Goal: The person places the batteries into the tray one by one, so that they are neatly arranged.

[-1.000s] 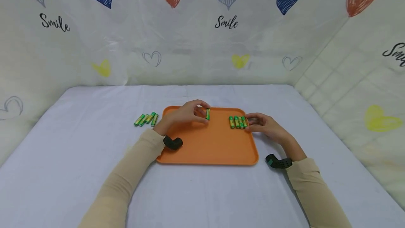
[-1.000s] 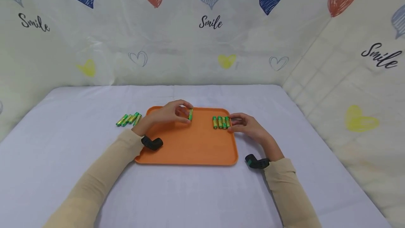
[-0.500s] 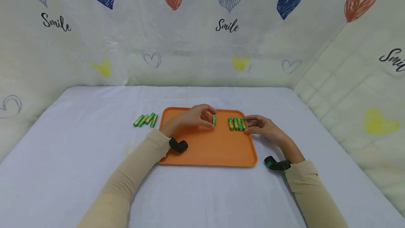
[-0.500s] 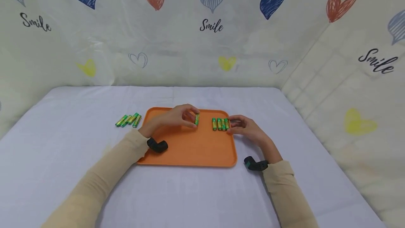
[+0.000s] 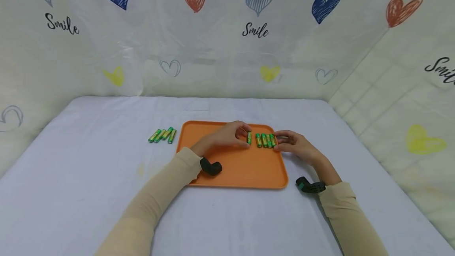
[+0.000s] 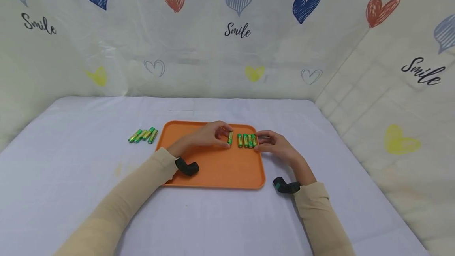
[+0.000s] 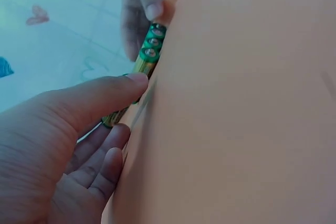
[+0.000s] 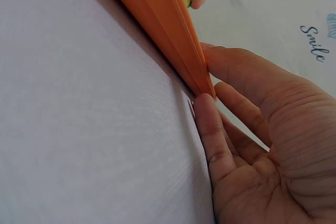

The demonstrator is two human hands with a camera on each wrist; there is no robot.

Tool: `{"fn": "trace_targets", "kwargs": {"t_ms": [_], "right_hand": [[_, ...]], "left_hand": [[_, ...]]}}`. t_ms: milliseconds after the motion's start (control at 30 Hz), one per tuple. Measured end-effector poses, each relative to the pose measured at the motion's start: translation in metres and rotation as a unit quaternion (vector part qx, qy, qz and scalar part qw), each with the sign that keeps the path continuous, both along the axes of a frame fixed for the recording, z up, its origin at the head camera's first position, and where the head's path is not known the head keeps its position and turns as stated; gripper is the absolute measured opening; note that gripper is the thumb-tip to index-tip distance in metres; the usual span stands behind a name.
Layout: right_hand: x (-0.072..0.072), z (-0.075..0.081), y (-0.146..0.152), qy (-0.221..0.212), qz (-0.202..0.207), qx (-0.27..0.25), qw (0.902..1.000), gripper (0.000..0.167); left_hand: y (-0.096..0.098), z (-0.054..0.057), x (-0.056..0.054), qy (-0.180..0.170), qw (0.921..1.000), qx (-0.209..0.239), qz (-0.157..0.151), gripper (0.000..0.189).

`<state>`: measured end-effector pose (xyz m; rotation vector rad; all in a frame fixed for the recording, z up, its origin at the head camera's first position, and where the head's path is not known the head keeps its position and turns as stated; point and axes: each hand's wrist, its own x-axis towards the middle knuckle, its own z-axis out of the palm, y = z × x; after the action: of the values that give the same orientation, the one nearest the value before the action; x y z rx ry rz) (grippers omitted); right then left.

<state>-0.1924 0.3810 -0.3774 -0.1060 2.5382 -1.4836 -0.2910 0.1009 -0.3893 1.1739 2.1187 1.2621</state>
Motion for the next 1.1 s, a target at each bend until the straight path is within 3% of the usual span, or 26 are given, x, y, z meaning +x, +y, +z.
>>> {"fn": "trace_targets", "kwargs": {"t_ms": [367,667,1100], "right_hand": [[-0.002,-0.003,-0.001,-0.003,0.004,0.004,1.0,0.061],[-0.001,0.003,-0.001,-0.002,0.009,0.011,0.9999,0.061],[-0.002,0.003,-0.002,-0.007,0.007,0.012,0.9999,0.06]], "left_hand": [[0.018,-0.008,0.005,0.067,0.9978,0.0,-0.003,0.051],[0.027,-0.011,0.003,0.078,0.9968,-0.009,0.015,0.046],[0.025,-0.007,0.002,0.089,0.9957,-0.027,0.005,0.049]]}}
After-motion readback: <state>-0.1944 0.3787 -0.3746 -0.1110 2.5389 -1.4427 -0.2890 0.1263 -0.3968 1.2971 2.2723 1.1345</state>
